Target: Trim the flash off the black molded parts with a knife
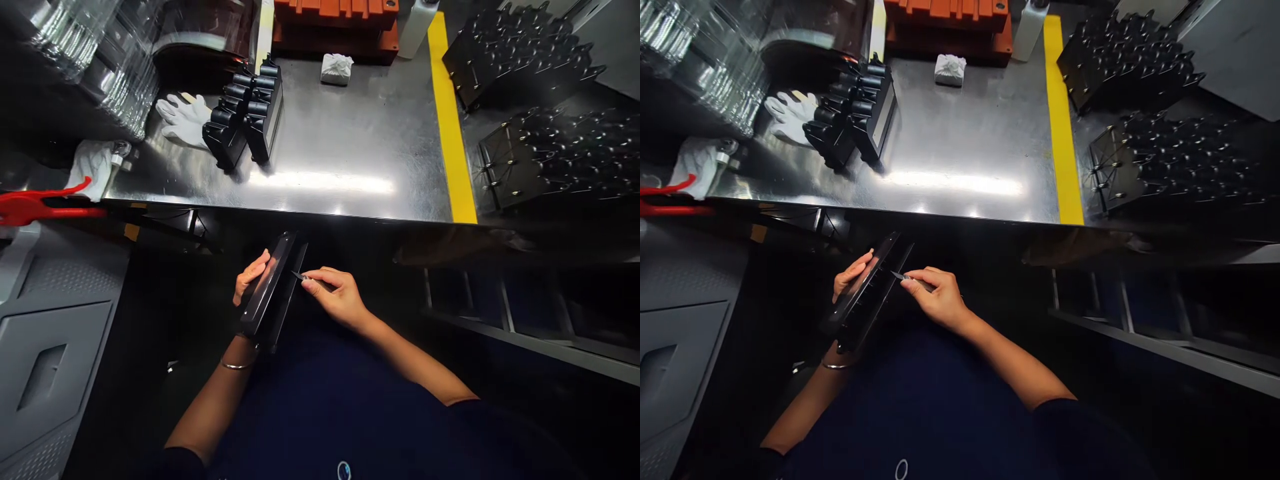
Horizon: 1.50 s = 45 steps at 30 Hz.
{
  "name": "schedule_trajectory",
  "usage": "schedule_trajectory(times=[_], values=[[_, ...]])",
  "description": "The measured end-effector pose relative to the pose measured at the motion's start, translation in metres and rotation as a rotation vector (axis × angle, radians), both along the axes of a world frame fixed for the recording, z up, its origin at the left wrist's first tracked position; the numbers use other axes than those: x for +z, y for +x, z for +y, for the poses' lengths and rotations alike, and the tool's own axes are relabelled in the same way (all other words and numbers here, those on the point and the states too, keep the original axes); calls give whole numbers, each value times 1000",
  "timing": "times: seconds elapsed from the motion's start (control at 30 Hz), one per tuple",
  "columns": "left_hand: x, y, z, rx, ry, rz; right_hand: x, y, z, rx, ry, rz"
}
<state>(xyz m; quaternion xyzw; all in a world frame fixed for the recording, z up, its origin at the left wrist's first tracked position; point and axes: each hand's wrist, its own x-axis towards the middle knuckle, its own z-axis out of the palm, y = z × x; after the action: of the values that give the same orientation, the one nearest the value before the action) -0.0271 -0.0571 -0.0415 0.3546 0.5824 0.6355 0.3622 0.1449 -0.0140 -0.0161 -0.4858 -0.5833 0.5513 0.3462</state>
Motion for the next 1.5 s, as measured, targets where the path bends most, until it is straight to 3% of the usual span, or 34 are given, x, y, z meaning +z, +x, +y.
schedule_trajectory(times=[0.13,0.27,0.4,0.5,0.57,0.63,0.73,0.8,0.9,1.03,1.13,1.33,1.5], values=[[0,4,-1,15,58,-23,-17,2,14,-133,-89,50],[0,6,1,27,-48,-204,-23,13,25,-98,-135,76],[7,1,4,-200,-397,-541,-15,23,32,71,-93,31],[16,1,9,-289,-373,-666,-11,18,31,134,-3,-50],[21,5,15,-230,-302,-711,-9,8,28,129,103,-99],[25,11,22,-76,-277,-705,-8,-2,25,109,178,-174],[29,18,34,154,-189,-628,-5,-9,20,53,140,-309],[30,21,38,223,-67,-537,-2,-8,16,17,72,-320],[30,25,38,255,64,-338,-3,-9,7,11,3,-179],[25,32,32,267,109,-170,-9,-18,-5,-63,-34,31],[22,34,29,284,124,-157,-14,-24,-7,-148,-43,70],[23,36,29,305,92,-144,-27,-22,-7,-178,-60,60],[43,19,29,298,47,-312,-56,-6,-3,-259,-60,6]])
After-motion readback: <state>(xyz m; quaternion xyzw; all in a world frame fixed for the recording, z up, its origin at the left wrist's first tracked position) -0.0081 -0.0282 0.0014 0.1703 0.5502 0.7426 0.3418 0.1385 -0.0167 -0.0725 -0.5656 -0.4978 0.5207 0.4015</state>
